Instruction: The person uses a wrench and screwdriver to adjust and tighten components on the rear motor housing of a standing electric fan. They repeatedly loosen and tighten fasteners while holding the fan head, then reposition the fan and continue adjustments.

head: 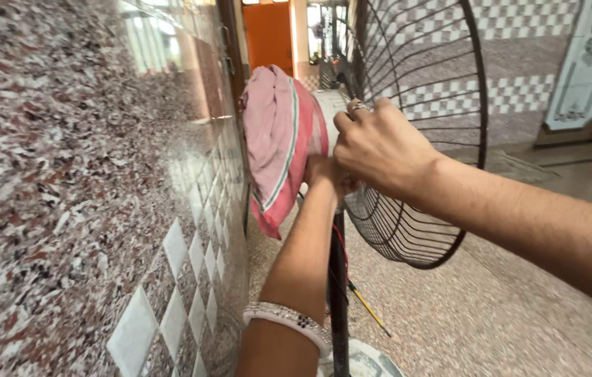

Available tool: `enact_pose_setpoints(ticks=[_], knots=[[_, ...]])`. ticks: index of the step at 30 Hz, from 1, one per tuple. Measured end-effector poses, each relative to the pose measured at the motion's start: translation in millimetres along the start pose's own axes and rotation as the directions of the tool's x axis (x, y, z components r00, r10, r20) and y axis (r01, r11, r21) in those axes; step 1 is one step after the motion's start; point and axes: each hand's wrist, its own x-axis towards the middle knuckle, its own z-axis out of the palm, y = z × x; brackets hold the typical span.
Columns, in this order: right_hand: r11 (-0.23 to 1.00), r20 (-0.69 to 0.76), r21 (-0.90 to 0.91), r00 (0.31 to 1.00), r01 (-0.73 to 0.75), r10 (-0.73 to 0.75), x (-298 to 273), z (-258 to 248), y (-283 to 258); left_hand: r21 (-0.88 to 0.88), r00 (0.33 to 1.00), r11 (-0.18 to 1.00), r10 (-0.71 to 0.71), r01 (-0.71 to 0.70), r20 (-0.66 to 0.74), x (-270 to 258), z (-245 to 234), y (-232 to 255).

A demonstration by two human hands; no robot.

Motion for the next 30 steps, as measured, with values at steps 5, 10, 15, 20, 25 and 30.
enact_pose_setpoints(ticks=[5, 10, 15, 20, 25, 30], knots=[[1.0, 0.044, -0.015, 0.999, -0.011, 0.011, 5.4, 3.4, 1.9, 0.121, 0.991, 0.987, 0.115, -0.106, -0.072, -10.2, 5.3, 2.5], [0.999, 0.03, -0.037, 0.999, 0.015, -0.014, 4.9, 6.7, 1.2, 0.119, 0.996, 0.99, 0.075, -0.069, -0.049, -23.4, 4.9, 5.3], [0.999, 0.042, -0.031, 0.999, 0.015, -0.014, 4.2, 1.4, 0.4, 0.134, 0.998, 0.991, -0.015, 0.006, 0.062, -40.4, -2.7, 14.5], [0.999, 0.011, -0.034, 1.0, 0.001, -0.001, 2.5, 10.9, -3.3, 0.178, 0.986, 0.983, 0.009, -0.039, 0.165, -27.9, -11.7, 11.5], [0.997, -0.009, -0.073, 1.0, -0.001, 0.0, 4.6, 13.9, -4.0, 0.195, 0.982, 0.975, 0.075, -0.109, 0.176, -13.3, -11.0, -0.2], [0.99, -0.075, -0.139, 0.997, -0.027, 0.016, 2.0, 18.1, -9.9, 0.128, 0.973, 0.972, 0.178, -0.197, 0.147, 0.1, -9.2, -14.9]])
